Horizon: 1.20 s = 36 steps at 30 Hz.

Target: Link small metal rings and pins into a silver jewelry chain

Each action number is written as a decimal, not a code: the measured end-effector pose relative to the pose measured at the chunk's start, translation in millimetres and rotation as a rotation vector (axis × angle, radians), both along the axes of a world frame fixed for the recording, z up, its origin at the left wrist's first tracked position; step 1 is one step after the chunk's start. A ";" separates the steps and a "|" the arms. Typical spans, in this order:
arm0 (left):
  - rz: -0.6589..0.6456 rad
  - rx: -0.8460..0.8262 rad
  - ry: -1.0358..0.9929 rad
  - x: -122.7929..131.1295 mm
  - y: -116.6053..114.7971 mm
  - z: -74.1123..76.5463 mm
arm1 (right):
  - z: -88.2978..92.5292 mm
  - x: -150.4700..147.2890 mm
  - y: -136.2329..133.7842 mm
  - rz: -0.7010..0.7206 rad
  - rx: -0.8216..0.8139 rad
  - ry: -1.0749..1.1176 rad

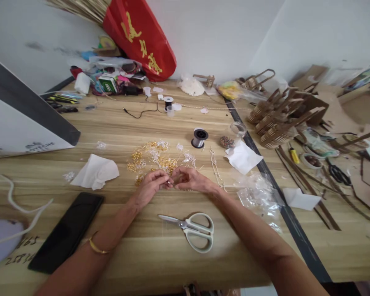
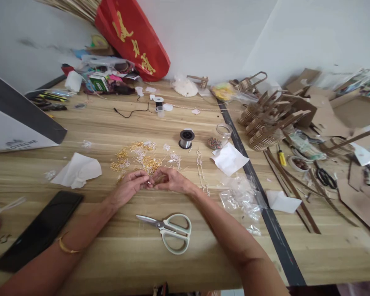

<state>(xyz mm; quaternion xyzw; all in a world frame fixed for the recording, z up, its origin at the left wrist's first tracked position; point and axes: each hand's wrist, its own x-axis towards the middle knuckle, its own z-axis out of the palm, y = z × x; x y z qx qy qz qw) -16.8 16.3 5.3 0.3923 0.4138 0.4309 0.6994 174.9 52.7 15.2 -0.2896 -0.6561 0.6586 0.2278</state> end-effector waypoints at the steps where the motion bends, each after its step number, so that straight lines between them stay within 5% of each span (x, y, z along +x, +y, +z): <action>1: 0.000 0.003 0.003 -0.1 0.3 -0.5 | -2.5 -1.7 -0.6 -0.009 0.003 0.002; 10: 0.025 0.036 0.044 -1.3 2.1 -5.1 | -12.4 -4.0 -1.1 -0.046 0.026 -0.058; 20: 0.079 0.147 0.270 2.8 -0.8 1.9 | -14.2 -3.8 -1.5 -0.126 0.239 -0.120; 27: 0.104 0.153 0.246 2.9 -1.4 -0.4 | -13.7 -5.8 -4.8 -0.189 0.401 -0.170; 36: 0.116 0.154 0.142 1.5 -2.8 -3.8 | -9.7 -3.3 -5.8 -0.160 0.345 -0.188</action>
